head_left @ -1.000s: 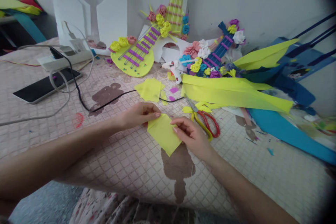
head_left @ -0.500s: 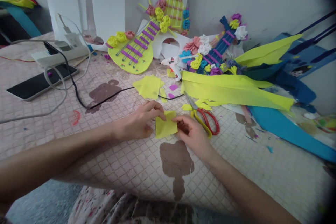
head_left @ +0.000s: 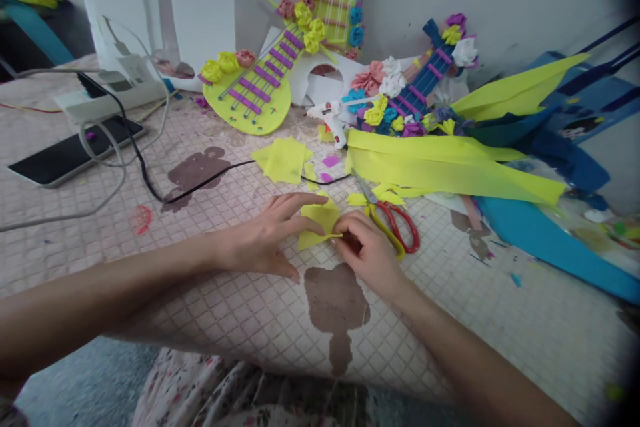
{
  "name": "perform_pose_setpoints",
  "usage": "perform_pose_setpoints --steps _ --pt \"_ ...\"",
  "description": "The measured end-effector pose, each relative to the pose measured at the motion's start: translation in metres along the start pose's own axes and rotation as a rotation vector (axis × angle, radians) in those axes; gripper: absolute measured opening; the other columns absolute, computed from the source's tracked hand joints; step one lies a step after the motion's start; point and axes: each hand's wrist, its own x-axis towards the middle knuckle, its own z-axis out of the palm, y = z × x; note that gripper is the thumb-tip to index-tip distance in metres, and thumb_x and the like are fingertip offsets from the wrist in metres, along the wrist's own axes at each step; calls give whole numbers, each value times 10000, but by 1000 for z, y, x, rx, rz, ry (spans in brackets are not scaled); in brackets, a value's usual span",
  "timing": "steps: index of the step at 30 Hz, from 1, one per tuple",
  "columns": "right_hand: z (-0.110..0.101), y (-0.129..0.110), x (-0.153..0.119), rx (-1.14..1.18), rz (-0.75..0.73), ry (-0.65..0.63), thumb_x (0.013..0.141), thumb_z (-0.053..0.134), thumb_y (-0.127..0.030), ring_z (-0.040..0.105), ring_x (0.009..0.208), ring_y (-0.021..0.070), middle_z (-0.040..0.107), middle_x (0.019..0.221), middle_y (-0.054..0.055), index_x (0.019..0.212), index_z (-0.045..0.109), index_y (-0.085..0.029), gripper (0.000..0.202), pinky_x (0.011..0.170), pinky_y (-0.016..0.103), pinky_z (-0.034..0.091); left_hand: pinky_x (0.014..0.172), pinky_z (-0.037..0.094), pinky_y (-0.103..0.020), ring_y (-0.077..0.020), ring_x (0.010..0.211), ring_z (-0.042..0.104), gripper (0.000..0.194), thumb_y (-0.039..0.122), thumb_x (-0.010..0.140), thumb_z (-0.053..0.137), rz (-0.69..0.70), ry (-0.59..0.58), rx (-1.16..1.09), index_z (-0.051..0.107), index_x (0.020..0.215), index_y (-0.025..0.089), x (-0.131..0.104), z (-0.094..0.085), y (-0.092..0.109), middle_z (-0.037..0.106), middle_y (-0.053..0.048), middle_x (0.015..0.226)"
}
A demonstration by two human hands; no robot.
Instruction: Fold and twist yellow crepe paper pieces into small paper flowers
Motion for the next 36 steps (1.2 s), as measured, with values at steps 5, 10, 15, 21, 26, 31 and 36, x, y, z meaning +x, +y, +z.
perform_pose_setpoints --steps 5,10,15,21,26,31,36 --pt "0 1 -1 17 -3 -78 809 536 -111 517 718 151 549 809 11 826 517 -220 112 648 286 416 915 338 -364 -208 1011 514 158 236 806 639 -45 10 17 592 953 201 1 5 -4 602 -58 1045" --pt "-4 3 -3 5 -6 -195 740 546 -46 529 774 151 538 907 19 895 517 -226 239 668 281 425 870 322 -335 -162 883 545 124 151 861 531 -1 -113 -30 604 765 182 3 2 -4 634 -20 848" --pt "-15 4 -3 50 -70 -292 795 544 -67 540 860 152 535 995 33 900 548 -227 191 700 277 440 859 366 -321 -156 844 565 90 173 856 559 -25 -128 -162 608 780 169 4 -3 -9 633 -30 813" --pt "-16 3 -2 55 -84 -308 859 552 -134 544 846 143 530 956 36 850 588 -206 81 749 293 443 761 423 -278 -142 787 571 117 214 874 554 -38 -114 -264 614 797 148 7 -2 -12 626 -39 802" --pt "-6 -2 -2 33 6 -244 839 550 -107 535 797 134 518 903 28 813 565 -195 93 706 278 440 804 405 -302 -138 788 572 111 207 868 555 -98 -32 -206 607 790 149 7 9 -10 625 -32 808" --pt "-2 -3 -1 23 44 -238 820 563 -108 521 756 120 502 892 18 793 555 -191 88 668 261 436 870 351 -346 -146 838 570 38 154 819 588 -204 24 -116 613 790 155 6 18 -4 622 -19 859" --pt "1 -4 -1 7 51 -186 800 565 -88 514 725 114 499 860 7 771 532 -192 112 635 252 425 844 345 -336 -144 834 569 30 143 802 597 -262 42 -92 619 784 155 8 22 2 611 -10 845"
